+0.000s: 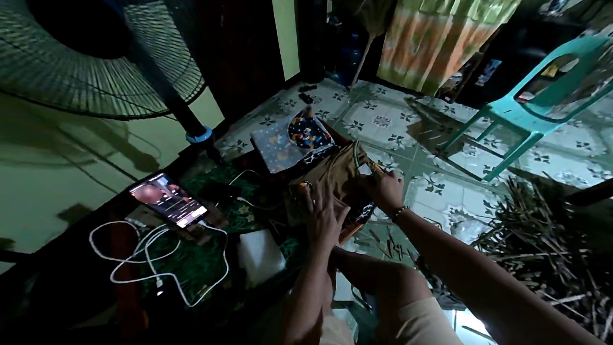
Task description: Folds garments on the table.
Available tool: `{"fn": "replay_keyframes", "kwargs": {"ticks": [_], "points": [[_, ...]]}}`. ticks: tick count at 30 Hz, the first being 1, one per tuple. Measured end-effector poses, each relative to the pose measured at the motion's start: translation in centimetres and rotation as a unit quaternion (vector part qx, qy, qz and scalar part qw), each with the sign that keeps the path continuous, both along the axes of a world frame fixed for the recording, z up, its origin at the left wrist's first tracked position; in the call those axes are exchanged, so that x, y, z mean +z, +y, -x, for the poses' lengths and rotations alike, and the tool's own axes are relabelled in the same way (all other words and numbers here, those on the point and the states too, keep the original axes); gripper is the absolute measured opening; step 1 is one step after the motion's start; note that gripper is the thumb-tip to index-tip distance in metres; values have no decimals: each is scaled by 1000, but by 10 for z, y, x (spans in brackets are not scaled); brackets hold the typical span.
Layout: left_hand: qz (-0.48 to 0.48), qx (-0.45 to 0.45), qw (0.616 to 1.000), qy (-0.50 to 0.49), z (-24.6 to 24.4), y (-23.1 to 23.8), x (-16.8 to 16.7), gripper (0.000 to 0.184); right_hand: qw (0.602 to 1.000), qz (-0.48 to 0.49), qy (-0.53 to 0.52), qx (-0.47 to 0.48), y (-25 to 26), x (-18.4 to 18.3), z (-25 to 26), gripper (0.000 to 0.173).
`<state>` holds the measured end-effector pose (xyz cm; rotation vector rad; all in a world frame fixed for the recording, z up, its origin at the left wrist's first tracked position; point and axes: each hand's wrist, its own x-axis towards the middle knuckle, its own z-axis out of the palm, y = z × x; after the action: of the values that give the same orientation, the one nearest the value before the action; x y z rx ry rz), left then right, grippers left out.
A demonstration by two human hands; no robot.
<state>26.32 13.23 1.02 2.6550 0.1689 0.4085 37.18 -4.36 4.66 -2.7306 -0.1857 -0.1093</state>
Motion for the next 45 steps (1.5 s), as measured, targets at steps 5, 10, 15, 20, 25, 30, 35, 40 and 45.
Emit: {"fn": "replay_keyframes", "kwargs": {"ticks": [5,10,15,20,25,30,35,40,45], "points": [[-52,35,997,43,-11,19,-34,103,999,-12,25,19,-1,-2,-16,41],[-56,37,996,57,-13,20,-35,107,1000,11,25,6,-9,-9,-37,38],[-62,36,996,59,-13,20,-36,108,1000,19,16,4,-10,-18,-40,41],[-71,36,994,72,-10,19,-30,108,1000,-6,9,4,-9,-10,-35,35],[-79,37,993,82,-14,15,-5,100,994,-84,-58,41,-4,8,-51,46],[-70,39,996,26,-31,8,13,86,992,-129,14,-1,24,28,-79,62],[-80,54,993,72,-45,16,-3,76,990,-115,82,-11,45,33,-101,60],[-53,64,996,6,-45,22,-31,88,978,-194,79,-19,53,19,-124,34],[-49,75,996,6,-45,20,-32,87,976,-207,59,-24,58,2,-132,35]]}}
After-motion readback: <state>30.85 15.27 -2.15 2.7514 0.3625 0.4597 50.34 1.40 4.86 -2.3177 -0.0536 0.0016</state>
